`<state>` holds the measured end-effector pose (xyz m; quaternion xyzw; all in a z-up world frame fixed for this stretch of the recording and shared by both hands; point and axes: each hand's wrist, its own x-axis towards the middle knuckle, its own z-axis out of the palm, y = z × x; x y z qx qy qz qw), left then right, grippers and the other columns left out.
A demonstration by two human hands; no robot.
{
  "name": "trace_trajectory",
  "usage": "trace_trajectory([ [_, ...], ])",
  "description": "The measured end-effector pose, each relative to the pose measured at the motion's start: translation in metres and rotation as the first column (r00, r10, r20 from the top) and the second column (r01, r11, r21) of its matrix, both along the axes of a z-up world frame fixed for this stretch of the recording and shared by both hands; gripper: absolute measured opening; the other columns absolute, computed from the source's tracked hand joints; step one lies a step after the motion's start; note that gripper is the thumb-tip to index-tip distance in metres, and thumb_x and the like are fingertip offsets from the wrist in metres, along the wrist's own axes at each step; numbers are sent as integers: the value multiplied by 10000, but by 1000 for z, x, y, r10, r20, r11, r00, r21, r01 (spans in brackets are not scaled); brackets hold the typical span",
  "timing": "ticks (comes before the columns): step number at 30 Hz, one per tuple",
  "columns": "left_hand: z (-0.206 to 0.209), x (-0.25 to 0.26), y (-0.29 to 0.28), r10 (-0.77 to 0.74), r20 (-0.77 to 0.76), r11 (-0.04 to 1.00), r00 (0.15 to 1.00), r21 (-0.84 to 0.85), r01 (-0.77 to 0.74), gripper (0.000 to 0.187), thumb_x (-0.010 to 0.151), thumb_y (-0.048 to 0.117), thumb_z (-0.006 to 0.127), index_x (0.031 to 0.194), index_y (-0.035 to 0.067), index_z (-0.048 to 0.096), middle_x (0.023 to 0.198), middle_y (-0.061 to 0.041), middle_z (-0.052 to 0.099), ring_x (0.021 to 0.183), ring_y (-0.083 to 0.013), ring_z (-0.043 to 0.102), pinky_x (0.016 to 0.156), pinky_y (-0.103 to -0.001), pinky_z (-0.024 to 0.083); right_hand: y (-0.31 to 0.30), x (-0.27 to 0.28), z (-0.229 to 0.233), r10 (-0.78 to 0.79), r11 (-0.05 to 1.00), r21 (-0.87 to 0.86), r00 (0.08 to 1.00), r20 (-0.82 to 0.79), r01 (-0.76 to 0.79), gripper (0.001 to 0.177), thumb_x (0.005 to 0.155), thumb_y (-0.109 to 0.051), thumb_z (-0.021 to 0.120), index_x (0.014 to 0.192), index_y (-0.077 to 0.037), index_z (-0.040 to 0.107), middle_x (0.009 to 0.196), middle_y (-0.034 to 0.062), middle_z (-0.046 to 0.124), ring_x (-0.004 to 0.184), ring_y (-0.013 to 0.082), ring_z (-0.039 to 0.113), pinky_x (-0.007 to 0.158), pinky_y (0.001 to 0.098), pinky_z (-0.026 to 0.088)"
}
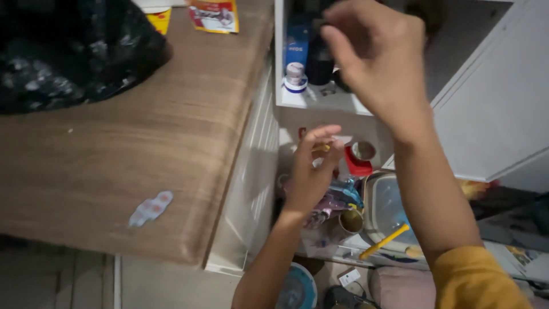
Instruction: The person organizes items in a bedroom cabinet by placing a wooden organizer, boxes, and small containers onto shelves. They handle various objects including a blue box, a black case, and a small jar, arranging them neatly within the cabinet.
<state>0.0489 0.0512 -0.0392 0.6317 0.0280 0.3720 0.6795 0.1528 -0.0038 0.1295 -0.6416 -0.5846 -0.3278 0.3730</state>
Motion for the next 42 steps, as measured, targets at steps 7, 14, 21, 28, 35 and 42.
trace_trajectory([
  [7, 18, -36, 9, 80, -51, 997, 995, -17, -81, 415, 953, 378, 636, 1226, 67, 660, 1193, -66, 703, 1081, -142, 664, 869, -263, 547, 97, -23, 3, 151, 976, 166, 988, -40, -142, 284, 1013, -237, 840, 987, -56, 623, 848, 68, 646, 780, 174, 623, 675, 333, 465],
  [14, 32, -66, 13, 79, -46, 996, 996, -35, -81, 428, 946, 394, 631, 1203, 55, 670, 1206, -77, 715, 1013, -131, 682, 840, -246, 530, 119, -29, -4, 338, 922, 308, 876, -343, -236, 249, 927, -168, 879, 853, -132, 644, 795, -23, 657, 724, 64, 591, 634, 249, 481],
  [21, 47, -83, 7, 15, -43, 999, 999, -38, -17, 430, 965, 368, 613, 1269, 66, 645, 1098, -74, 718, 1029, -133, 673, 851, -234, 518, 27, -51, -18, 535, 843, 330, 595, -600, -425, 277, 993, -226, 764, 1167, -74, 613, 1039, 54, 671, 854, 118, 618, 688, 235, 526],
  [28, 46, -85, -11, 21, 107, 996, 994, -84, -12, 538, 1043, 521, 501, 1182, 30, 671, 957, -86, 681, 950, -164, 629, 892, -358, 535, -59, -50, -90, 333, 923, 252, 932, -142, -291, 159, 918, 137, 771, 840, -1, 780, 1031, 238, 686, 943, 390, 656, 927, 467, 557],
  [35, 70, -98, -38, 70, 90, 997, 993, 15, -72, 165, 922, 231, 782, 880, 78, 736, 670, -1, 656, 694, -73, 632, 737, -267, 565, -99, -81, -131, 153, 938, 329, 982, -108, -110, 136, 901, 108, 795, 913, -27, 806, 1153, 234, 614, 1003, 334, 625, 941, 431, 594],
  [42, 54, -85, -54, 159, 245, 979, 956, 89, -186, 82, 898, 118, 803, 927, 57, 758, 637, -12, 619, 595, -73, 554, 617, -255, 511, -112, -106, -146, 138, 888, 458, 940, -313, 22, 46, 963, 132, 717, 971, 86, 718, 1099, 247, 583, 904, 282, 673, 822, 390, 577],
])
